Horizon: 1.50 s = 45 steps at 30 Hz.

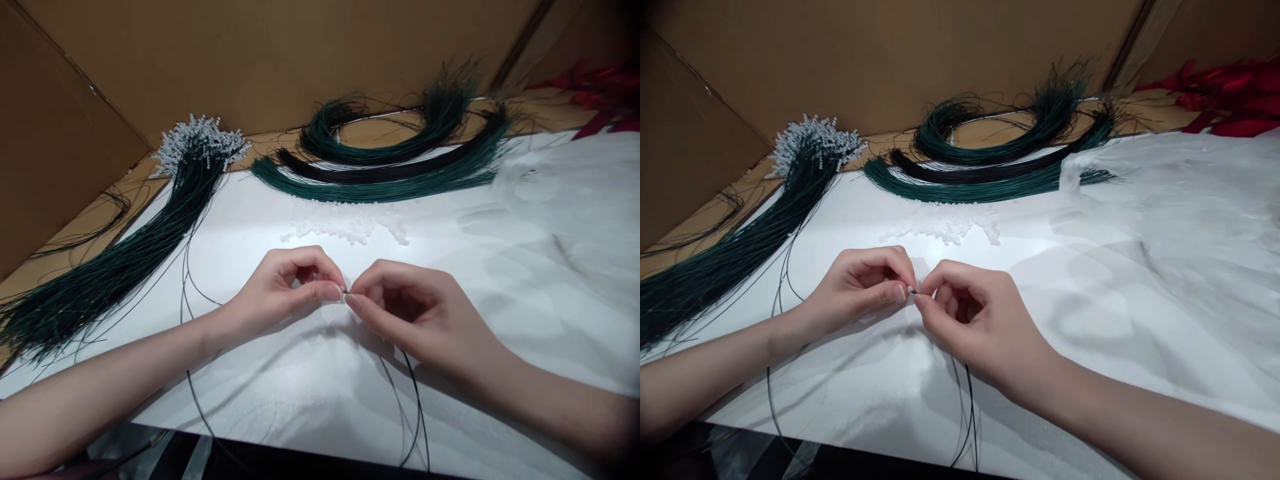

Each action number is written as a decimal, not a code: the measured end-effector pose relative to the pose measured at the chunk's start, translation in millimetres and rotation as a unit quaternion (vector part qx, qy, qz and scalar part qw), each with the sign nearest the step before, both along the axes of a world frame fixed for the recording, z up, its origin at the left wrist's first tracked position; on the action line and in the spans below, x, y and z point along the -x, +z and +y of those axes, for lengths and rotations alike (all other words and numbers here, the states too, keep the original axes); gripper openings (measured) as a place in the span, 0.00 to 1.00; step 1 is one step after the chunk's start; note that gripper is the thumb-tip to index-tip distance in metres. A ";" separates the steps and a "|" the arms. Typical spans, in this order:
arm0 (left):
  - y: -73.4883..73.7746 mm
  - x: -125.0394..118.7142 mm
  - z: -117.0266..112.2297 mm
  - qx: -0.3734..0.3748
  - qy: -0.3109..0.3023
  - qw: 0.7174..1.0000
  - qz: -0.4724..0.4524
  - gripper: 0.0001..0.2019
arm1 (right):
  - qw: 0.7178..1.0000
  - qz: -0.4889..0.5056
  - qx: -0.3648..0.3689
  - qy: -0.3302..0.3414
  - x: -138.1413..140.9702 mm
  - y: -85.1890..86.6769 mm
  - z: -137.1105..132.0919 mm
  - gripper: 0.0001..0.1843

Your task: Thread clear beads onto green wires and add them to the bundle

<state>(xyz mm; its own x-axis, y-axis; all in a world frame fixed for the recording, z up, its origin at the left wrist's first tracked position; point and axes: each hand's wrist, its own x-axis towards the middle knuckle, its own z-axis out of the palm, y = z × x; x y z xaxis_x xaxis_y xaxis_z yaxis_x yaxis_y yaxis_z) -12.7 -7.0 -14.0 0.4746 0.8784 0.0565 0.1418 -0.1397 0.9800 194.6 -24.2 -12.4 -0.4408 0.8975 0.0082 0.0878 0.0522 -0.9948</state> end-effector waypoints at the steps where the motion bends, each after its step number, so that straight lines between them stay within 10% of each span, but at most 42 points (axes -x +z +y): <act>1: -0.1 -0.1 -0.1 -0.001 0.000 1.000 0.000 0.02 | 1.000 0.001 0.000 0.000 0.1 -0.2 0.3 0.06; 45: 2.3 -2.8 -2.2 -0.059 -0.003 0.998 0.024 0.01 | 1.000 -0.007 -0.018 0.005 0.7 -3.2 1.6 0.07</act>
